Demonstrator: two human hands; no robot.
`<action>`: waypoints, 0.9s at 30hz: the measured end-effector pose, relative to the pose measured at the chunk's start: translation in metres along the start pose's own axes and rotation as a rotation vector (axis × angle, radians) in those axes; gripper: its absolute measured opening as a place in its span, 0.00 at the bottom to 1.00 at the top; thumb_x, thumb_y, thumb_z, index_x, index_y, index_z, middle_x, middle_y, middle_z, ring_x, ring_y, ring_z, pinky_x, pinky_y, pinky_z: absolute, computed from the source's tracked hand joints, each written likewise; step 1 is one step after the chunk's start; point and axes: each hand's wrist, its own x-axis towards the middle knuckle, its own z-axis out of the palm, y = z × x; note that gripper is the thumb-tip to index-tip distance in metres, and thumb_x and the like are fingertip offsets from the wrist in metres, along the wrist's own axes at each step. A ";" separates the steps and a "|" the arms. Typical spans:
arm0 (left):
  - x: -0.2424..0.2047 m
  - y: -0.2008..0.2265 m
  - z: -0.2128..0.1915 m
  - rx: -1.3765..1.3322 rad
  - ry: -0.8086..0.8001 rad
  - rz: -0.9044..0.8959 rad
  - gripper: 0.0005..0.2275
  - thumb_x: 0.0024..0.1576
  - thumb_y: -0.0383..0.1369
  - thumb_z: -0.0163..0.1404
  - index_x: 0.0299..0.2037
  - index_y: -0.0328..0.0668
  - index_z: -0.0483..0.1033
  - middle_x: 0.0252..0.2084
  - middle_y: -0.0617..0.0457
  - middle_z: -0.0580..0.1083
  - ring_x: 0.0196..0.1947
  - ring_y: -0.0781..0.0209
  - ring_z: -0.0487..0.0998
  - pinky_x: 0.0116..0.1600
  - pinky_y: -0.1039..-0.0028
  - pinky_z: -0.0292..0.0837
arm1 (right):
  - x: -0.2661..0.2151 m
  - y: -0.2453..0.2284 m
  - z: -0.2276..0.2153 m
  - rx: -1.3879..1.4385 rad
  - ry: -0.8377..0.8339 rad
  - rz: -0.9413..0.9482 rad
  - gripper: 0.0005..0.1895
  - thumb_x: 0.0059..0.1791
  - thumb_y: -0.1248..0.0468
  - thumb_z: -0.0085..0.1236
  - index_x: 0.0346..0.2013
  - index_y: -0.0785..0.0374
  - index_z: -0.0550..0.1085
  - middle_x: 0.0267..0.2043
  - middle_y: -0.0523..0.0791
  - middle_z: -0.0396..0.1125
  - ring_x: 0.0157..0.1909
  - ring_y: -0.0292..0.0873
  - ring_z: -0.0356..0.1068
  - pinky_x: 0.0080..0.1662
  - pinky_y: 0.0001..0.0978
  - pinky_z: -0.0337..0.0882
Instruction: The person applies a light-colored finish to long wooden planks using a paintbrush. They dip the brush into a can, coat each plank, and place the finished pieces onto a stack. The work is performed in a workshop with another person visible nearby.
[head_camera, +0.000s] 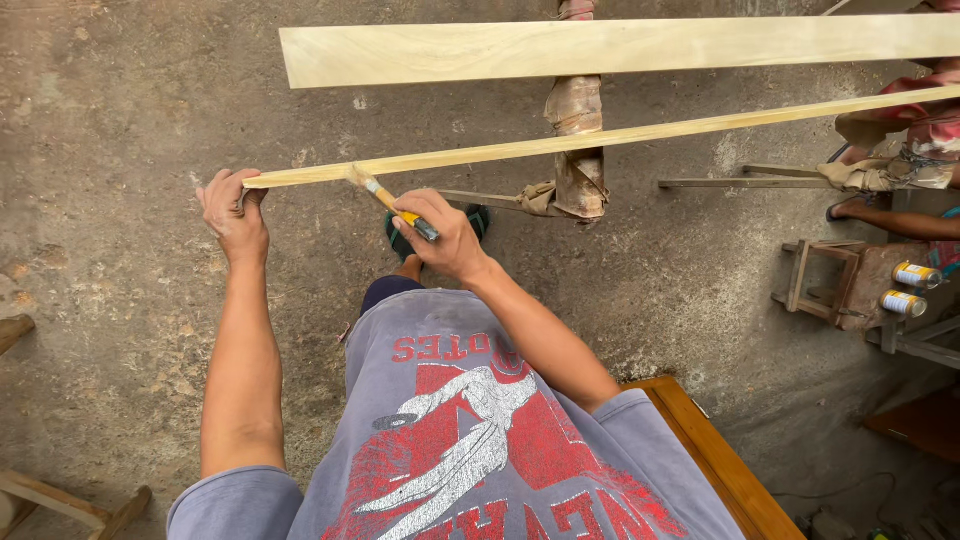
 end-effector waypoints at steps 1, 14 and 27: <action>0.000 0.000 0.001 -0.017 -0.001 -0.001 0.07 0.61 0.27 0.63 0.47 0.45 0.83 0.47 0.50 0.80 0.59 0.47 0.75 0.70 0.47 0.52 | 0.000 0.001 -0.004 -0.006 0.034 -0.007 0.12 0.51 0.68 0.63 0.48 0.65 0.74 0.49 0.52 0.72 0.51 0.51 0.75 0.52 0.38 0.76; 0.070 -0.032 -0.013 -0.027 -0.447 -0.160 0.13 0.63 0.30 0.61 0.55 0.31 0.80 0.48 0.42 0.80 0.47 0.58 0.80 0.54 0.67 0.72 | -0.190 0.083 -0.251 -0.400 1.026 0.655 0.12 0.54 0.60 0.60 0.47 0.65 0.76 0.34 0.45 0.75 0.36 0.36 0.75 0.40 0.31 0.74; -0.022 0.132 0.056 0.367 0.141 0.053 0.25 0.62 0.26 0.54 0.66 0.22 0.60 0.54 0.33 0.73 0.53 0.42 0.76 0.57 0.60 0.71 | -0.461 0.116 -0.306 0.194 1.789 0.829 0.14 0.56 0.62 0.55 0.52 0.69 0.73 0.44 0.50 0.73 0.41 0.44 0.77 0.43 0.33 0.78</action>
